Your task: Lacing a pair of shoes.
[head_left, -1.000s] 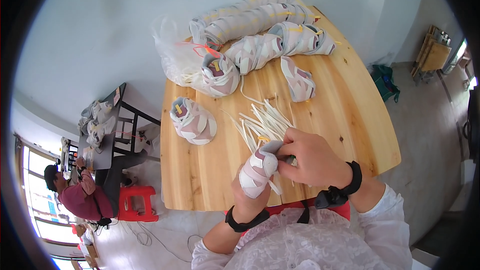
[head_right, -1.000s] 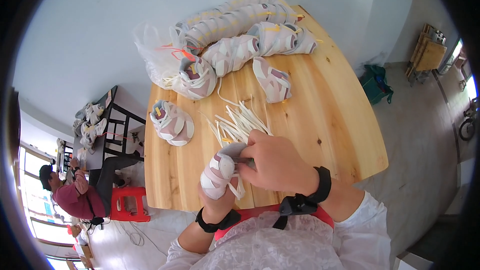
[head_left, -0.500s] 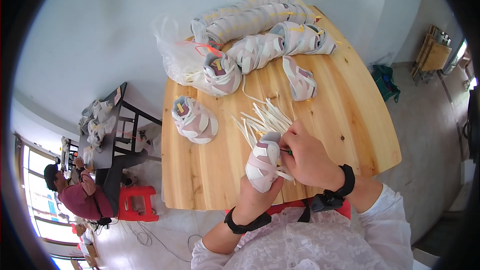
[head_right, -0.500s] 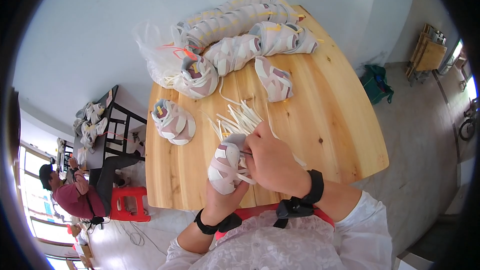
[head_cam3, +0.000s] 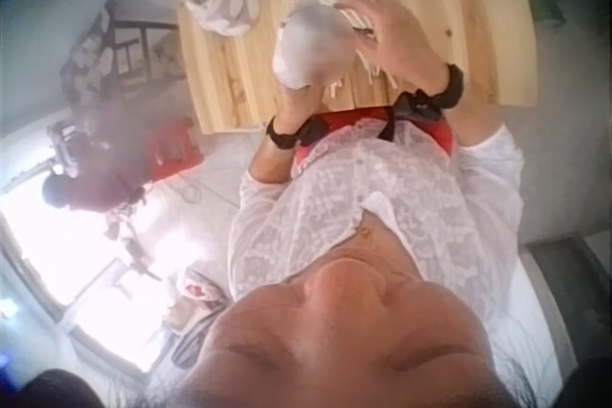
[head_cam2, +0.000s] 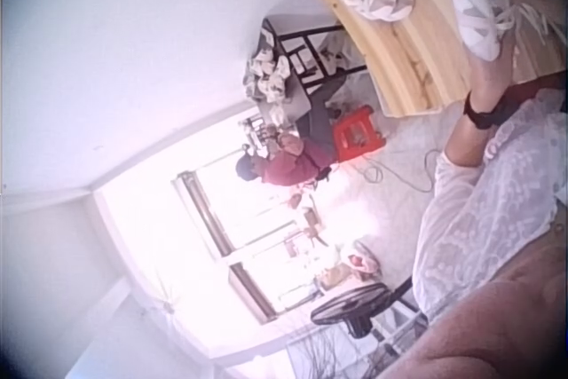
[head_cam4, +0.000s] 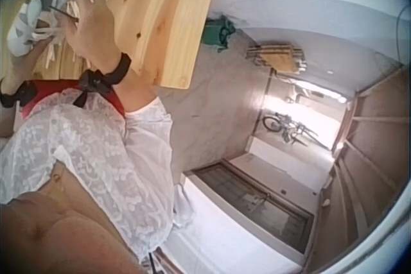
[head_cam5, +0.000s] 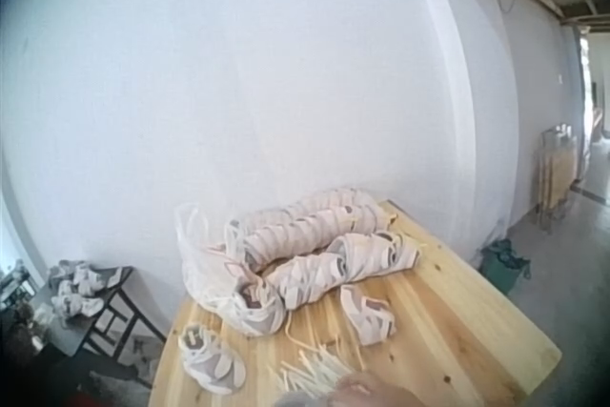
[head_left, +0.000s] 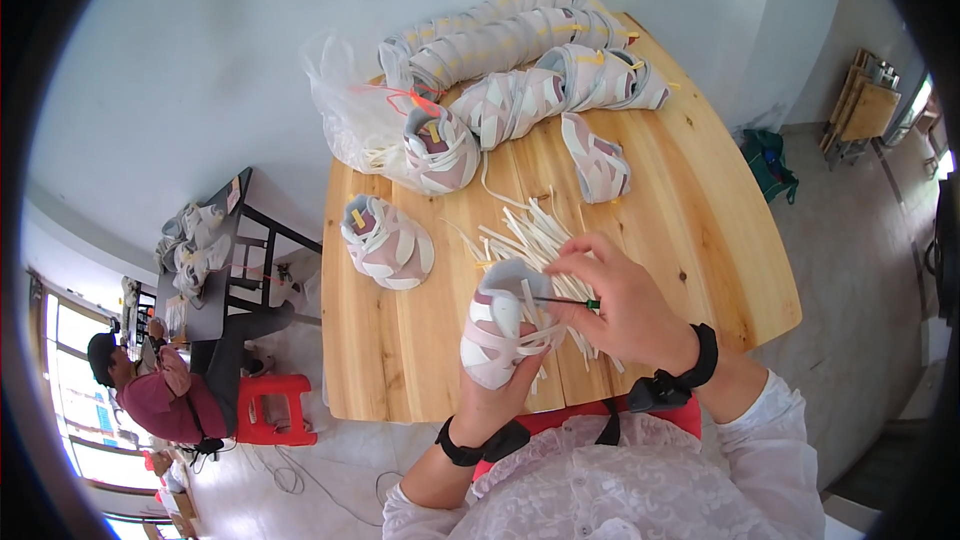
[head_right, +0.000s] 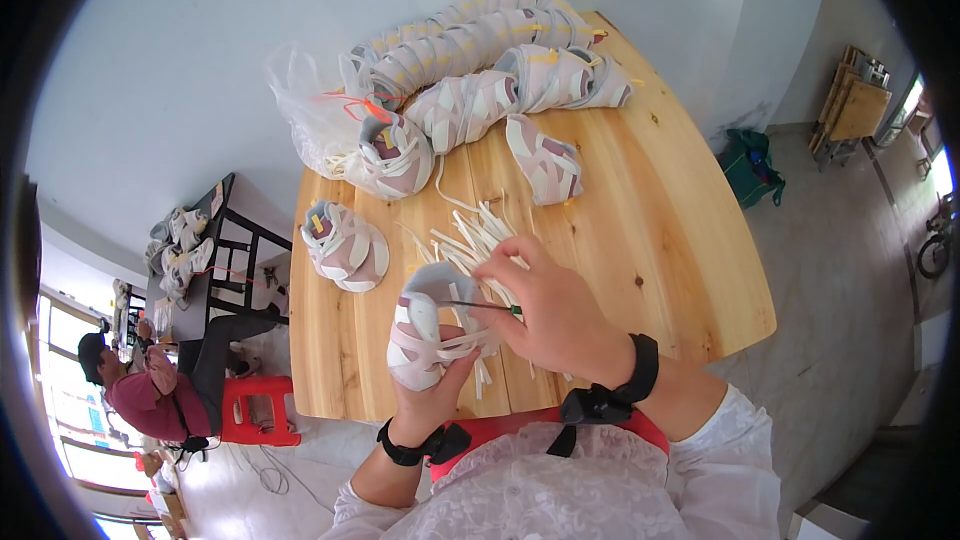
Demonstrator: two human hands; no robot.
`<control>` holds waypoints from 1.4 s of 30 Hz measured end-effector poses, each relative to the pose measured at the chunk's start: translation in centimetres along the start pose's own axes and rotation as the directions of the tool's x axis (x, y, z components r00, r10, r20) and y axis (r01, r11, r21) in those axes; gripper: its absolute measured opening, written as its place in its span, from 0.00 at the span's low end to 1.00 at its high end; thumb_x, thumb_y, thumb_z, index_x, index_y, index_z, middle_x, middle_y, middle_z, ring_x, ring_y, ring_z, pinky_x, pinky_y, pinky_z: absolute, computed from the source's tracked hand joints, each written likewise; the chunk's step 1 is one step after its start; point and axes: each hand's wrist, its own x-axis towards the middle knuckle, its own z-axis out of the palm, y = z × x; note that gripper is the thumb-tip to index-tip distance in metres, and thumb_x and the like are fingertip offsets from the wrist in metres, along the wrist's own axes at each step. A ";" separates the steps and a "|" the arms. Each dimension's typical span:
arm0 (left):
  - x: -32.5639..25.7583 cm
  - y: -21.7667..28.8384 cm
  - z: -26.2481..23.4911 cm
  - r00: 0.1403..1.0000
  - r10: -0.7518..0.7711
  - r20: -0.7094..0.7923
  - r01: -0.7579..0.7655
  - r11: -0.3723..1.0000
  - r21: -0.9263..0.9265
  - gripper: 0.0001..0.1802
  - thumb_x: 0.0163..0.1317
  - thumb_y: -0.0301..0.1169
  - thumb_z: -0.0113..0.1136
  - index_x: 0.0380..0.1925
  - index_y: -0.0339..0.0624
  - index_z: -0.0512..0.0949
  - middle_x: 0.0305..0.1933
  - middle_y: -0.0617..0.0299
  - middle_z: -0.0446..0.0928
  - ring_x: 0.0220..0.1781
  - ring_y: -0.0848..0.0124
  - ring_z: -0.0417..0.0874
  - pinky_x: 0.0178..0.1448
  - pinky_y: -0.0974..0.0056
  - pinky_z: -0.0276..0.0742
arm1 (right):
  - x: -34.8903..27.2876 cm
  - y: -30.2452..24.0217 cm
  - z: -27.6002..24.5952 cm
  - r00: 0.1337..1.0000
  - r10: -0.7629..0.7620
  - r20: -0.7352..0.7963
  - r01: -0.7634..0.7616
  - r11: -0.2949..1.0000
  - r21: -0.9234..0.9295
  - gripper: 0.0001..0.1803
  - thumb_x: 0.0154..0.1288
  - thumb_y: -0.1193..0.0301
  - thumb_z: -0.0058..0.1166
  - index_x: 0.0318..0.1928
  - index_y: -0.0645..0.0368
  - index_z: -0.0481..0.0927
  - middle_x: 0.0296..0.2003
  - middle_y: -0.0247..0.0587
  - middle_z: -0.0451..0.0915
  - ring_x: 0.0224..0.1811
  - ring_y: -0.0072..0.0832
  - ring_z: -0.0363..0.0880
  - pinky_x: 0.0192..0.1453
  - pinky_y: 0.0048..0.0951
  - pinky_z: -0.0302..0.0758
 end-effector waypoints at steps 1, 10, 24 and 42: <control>0.0 -0.6 -0.1 0.999 0.024 0.025 -0.025 0.999 0.025 0.12 0.56 0.21 0.63 0.41 0.35 0.75 0.36 0.61 0.78 0.34 0.73 0.80 0.37 0.69 0.75 | 0.1 -0.3 0.0 1.000 0.000 0.000 0.000 1.000 0.002 0.14 0.56 0.71 0.61 0.43 0.55 0.76 0.45 0.41 0.72 0.33 0.39 0.79 0.35 0.35 0.75; 0.3 -0.9 0.1 1.000 0.001 0.016 -0.001 1.000 -0.003 0.14 0.55 0.19 0.62 0.44 0.35 0.76 0.40 0.60 0.81 0.42 0.74 0.80 0.46 0.69 0.76 | 0.4 -0.4 -0.2 0.972 -0.035 0.233 0.085 0.975 -0.207 0.10 0.55 0.65 0.61 0.36 0.54 0.80 0.44 0.42 0.74 0.28 0.40 0.80 0.31 0.36 0.76; 0.5 -0.1 1.3 1.000 0.012 0.009 -0.013 0.990 0.143 0.15 0.54 0.21 0.64 0.43 0.37 0.76 0.35 0.62 0.80 0.37 0.75 0.80 0.40 0.70 0.76 | -0.3 -0.4 2.0 0.980 0.198 0.015 -0.199 0.972 0.123 0.04 0.50 0.78 0.59 0.28 0.61 0.76 0.43 0.41 0.73 0.34 0.37 0.79 0.38 0.33 0.75; 0.4 -1.6 1.0 0.983 -0.114 0.142 0.132 0.983 -0.129 0.30 0.52 0.17 0.64 0.56 0.36 0.67 0.46 0.60 0.77 0.48 0.73 0.78 0.50 0.68 0.76 | -0.4 0.9 0.8 0.988 0.123 0.097 -0.146 0.944 0.296 0.07 0.55 0.75 0.58 0.32 0.63 0.74 0.24 0.46 0.76 0.25 0.37 0.76 0.31 0.32 0.72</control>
